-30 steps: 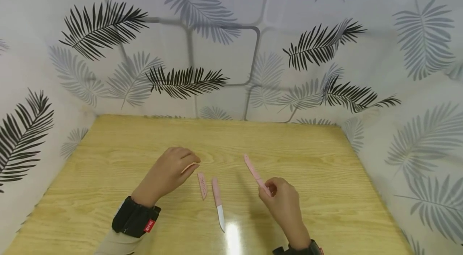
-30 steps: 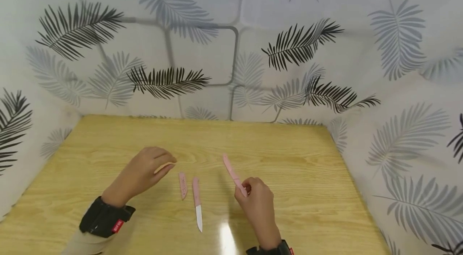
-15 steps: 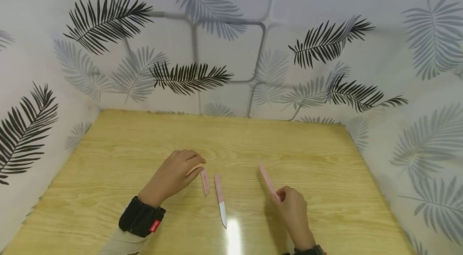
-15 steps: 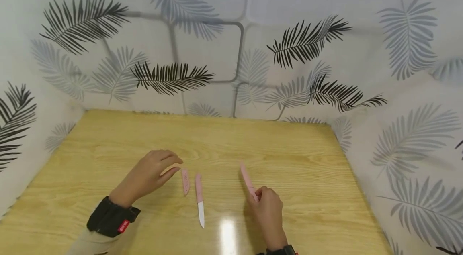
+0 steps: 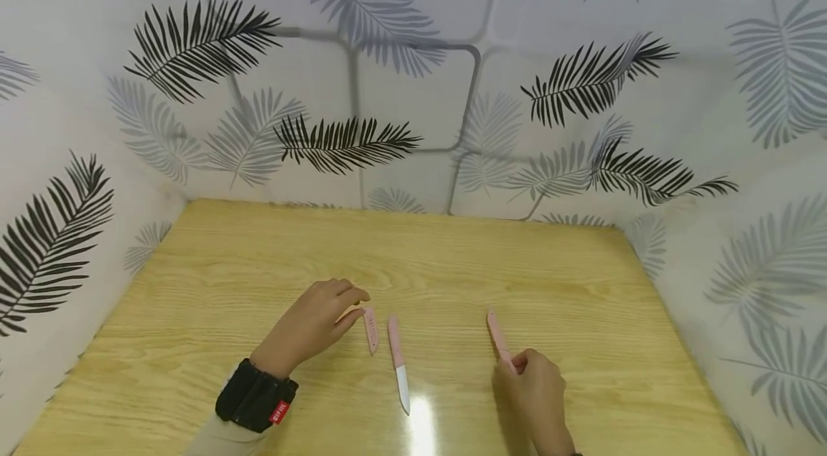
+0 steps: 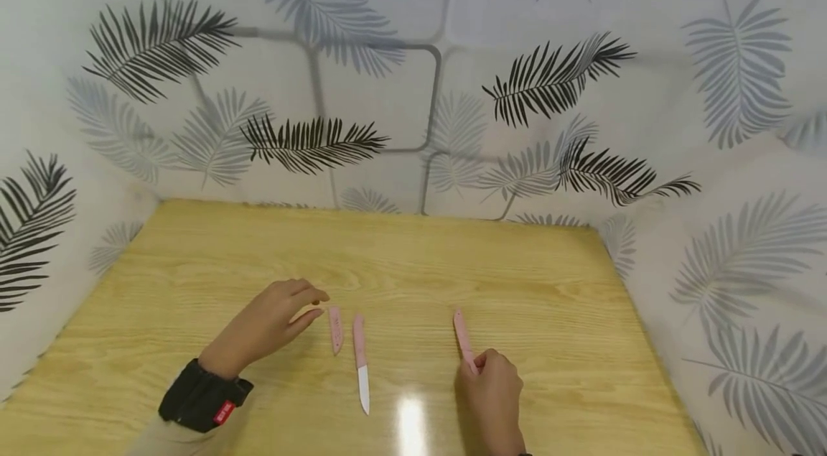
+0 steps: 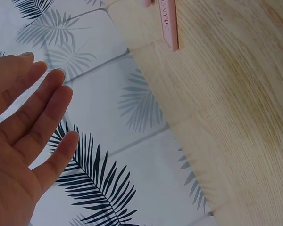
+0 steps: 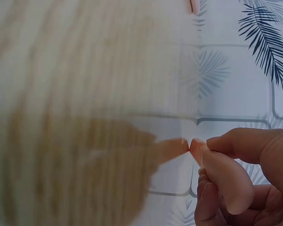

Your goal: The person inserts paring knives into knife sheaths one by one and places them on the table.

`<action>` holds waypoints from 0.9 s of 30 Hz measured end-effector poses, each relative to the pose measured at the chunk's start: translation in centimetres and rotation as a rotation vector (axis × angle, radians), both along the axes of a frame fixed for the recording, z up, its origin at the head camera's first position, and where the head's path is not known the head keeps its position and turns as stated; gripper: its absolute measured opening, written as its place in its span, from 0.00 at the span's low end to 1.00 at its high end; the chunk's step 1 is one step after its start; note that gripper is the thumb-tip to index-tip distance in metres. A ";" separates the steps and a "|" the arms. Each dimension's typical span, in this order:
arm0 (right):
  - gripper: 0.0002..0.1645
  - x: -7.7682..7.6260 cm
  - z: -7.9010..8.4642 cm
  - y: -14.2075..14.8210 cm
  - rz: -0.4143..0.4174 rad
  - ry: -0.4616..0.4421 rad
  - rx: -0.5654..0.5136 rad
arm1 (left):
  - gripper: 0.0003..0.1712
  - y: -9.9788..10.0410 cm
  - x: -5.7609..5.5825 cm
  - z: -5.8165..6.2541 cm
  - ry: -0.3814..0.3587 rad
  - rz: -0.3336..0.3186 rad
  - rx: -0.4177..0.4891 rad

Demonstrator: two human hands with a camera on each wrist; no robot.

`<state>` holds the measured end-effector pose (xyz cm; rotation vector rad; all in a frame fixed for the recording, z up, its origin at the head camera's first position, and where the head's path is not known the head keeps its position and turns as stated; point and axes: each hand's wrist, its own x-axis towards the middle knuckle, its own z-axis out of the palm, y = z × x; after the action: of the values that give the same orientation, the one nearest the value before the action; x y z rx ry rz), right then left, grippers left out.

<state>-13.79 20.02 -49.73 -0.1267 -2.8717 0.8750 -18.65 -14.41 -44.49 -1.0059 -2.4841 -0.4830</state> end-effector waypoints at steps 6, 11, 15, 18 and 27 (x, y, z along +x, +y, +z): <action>0.13 0.1 0.1 0.3 0.003 -0.053 -0.005 | 0.12 0.1 0.1 0.2 -0.004 0.001 -0.004; 0.14 0.0 0.1 0.5 0.017 -0.098 0.015 | 0.12 0.1 0.0 0.0 0.012 -0.004 0.002; 0.13 0.1 -0.1 0.5 0.023 -0.102 0.038 | 0.12 0.1 0.2 -0.1 0.000 -0.005 0.006; 0.12 0.2 -0.1 0.4 0.024 -0.107 0.059 | 0.12 0.0 0.3 -0.1 -0.016 -0.001 0.005; 0.12 0.2 0.1 0.3 0.024 -0.095 0.118 | 0.11 0.0 0.2 0.1 -0.016 0.003 -0.003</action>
<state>-13.57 20.30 -49.62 -0.1249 -3.0099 0.7198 -18.44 -14.42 -44.41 -1.0034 -2.5011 -0.4883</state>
